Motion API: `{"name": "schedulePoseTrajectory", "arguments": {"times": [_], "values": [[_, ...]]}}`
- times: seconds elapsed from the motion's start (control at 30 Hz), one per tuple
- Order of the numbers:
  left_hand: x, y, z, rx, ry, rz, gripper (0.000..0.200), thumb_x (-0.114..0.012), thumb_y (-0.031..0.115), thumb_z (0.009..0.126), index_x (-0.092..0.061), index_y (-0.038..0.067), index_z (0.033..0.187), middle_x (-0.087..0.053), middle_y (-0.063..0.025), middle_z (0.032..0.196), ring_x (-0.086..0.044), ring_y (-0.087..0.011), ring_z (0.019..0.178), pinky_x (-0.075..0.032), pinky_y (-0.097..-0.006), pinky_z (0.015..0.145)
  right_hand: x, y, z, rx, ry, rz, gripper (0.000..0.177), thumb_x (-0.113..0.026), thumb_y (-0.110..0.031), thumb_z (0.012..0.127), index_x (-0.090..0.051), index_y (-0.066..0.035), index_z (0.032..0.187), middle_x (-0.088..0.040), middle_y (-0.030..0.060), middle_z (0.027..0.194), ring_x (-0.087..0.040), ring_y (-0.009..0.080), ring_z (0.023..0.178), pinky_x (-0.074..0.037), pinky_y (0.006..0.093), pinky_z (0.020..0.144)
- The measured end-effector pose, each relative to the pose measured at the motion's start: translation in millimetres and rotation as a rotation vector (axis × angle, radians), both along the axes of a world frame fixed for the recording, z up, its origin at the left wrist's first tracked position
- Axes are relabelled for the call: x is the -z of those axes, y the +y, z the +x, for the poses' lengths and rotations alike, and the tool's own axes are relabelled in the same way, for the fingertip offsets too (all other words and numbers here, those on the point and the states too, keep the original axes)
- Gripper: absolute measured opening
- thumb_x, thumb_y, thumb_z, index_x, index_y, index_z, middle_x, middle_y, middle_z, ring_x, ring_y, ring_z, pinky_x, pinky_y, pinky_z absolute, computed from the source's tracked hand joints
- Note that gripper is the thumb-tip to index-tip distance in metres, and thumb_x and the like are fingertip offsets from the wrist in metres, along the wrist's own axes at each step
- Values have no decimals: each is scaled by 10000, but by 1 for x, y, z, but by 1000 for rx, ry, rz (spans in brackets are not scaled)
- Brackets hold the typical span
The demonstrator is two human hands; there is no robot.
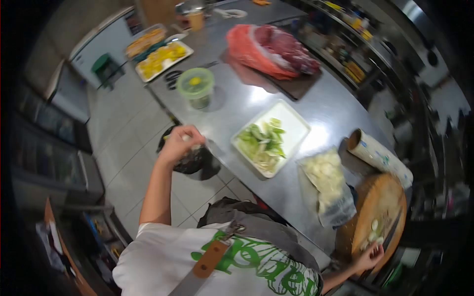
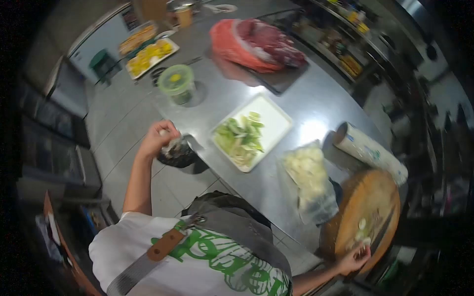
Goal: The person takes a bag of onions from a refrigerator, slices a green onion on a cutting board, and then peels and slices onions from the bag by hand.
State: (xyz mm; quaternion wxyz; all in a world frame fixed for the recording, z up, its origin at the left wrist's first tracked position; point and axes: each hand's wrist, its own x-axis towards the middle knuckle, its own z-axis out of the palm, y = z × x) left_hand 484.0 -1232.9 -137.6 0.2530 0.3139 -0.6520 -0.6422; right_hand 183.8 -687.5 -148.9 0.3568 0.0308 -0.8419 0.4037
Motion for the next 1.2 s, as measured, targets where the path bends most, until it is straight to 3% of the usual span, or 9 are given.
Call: {"name": "schedulePoseTrajectory", "arguments": {"times": [0.23,0.33,0.4,0.57,0.63,0.73,0.8,1.07,1.2], "values": [[136,-121,123,-740,-472,102,169,-698,192,714,-562,94,697,-386,52,490,-283,-60,374,-186,-243,330,-9,-14,4,70,-28,58,264,-639,-174,825,-554,5,1000,-572,85,852,-539,145,752,-451,271,624],[170,-158,132,-717,-693,17,122,-634,150,721,-556,61,692,-372,22,487,-286,-100,371,-209,-265,333,-17,-22,13,84,-26,119,287,-654,-196,811,-555,-1,997,-569,84,844,-525,153,743,-446,283,652],[175,-177,129,-623,-845,48,104,-571,114,663,-564,10,649,-499,-82,520,-491,-195,441,-386,-352,414,-20,-29,18,100,-101,113,294,-662,-214,800,-560,-10,986,-567,82,838,-523,162,741,-442,280,657],[164,-193,117,-735,-718,2,258,-492,168,693,-572,-19,851,-578,-161,807,-532,-237,790,-429,-392,647,2,-1,3,-30,-54,258,319,-694,-227,772,-577,-2,965,-550,59,899,-520,164,795,-438,281,723],[138,-170,102,-885,-543,8,319,-445,167,757,-586,-16,977,-551,-88,753,-475,-161,673,-386,-321,585,-19,-28,18,13,-91,350,316,-680,-177,765,-575,14,993,-504,143,1106,-484,280,1076,-398,358,871],[130,-159,103,-937,-190,-364,241,-442,62,821,-587,27,1010,-543,-6,760,-427,-45,643,-345,-196,563,-29,-47,29,46,31,281,285,-651,-167,791,-574,10,1000,-472,153,1121,-459,296,1087,-374,386,895],[92,-119,77,-872,-10,-325,263,-476,62,844,-555,25,1092,-566,-60,1056,-520,-99,904,-412,-228,764,-29,-53,34,16,104,271,254,-627,-123,796,-566,4,1008,-462,158,1118,-457,306,1068,-368,395,900],[-13,121,-114,392,321,427,264,-555,104,847,-521,27,1097,-597,-84,1047,-578,-139,947,-474,-247,806,-42,-171,85,-686,-69,-100,236,-600,24,735,-570,9,968,-544,108,935,-537,189,848,-436,276,721],[-16,180,-153,776,370,410,195,-500,48,870,-504,13,1062,-562,-124,1124,-572,-154,974,-468,-248,821,-46,-199,103,-864,-250,-107,252,-585,58,752,-558,28,1001,-520,89,941,-530,121,751,-442,230,680]]}}
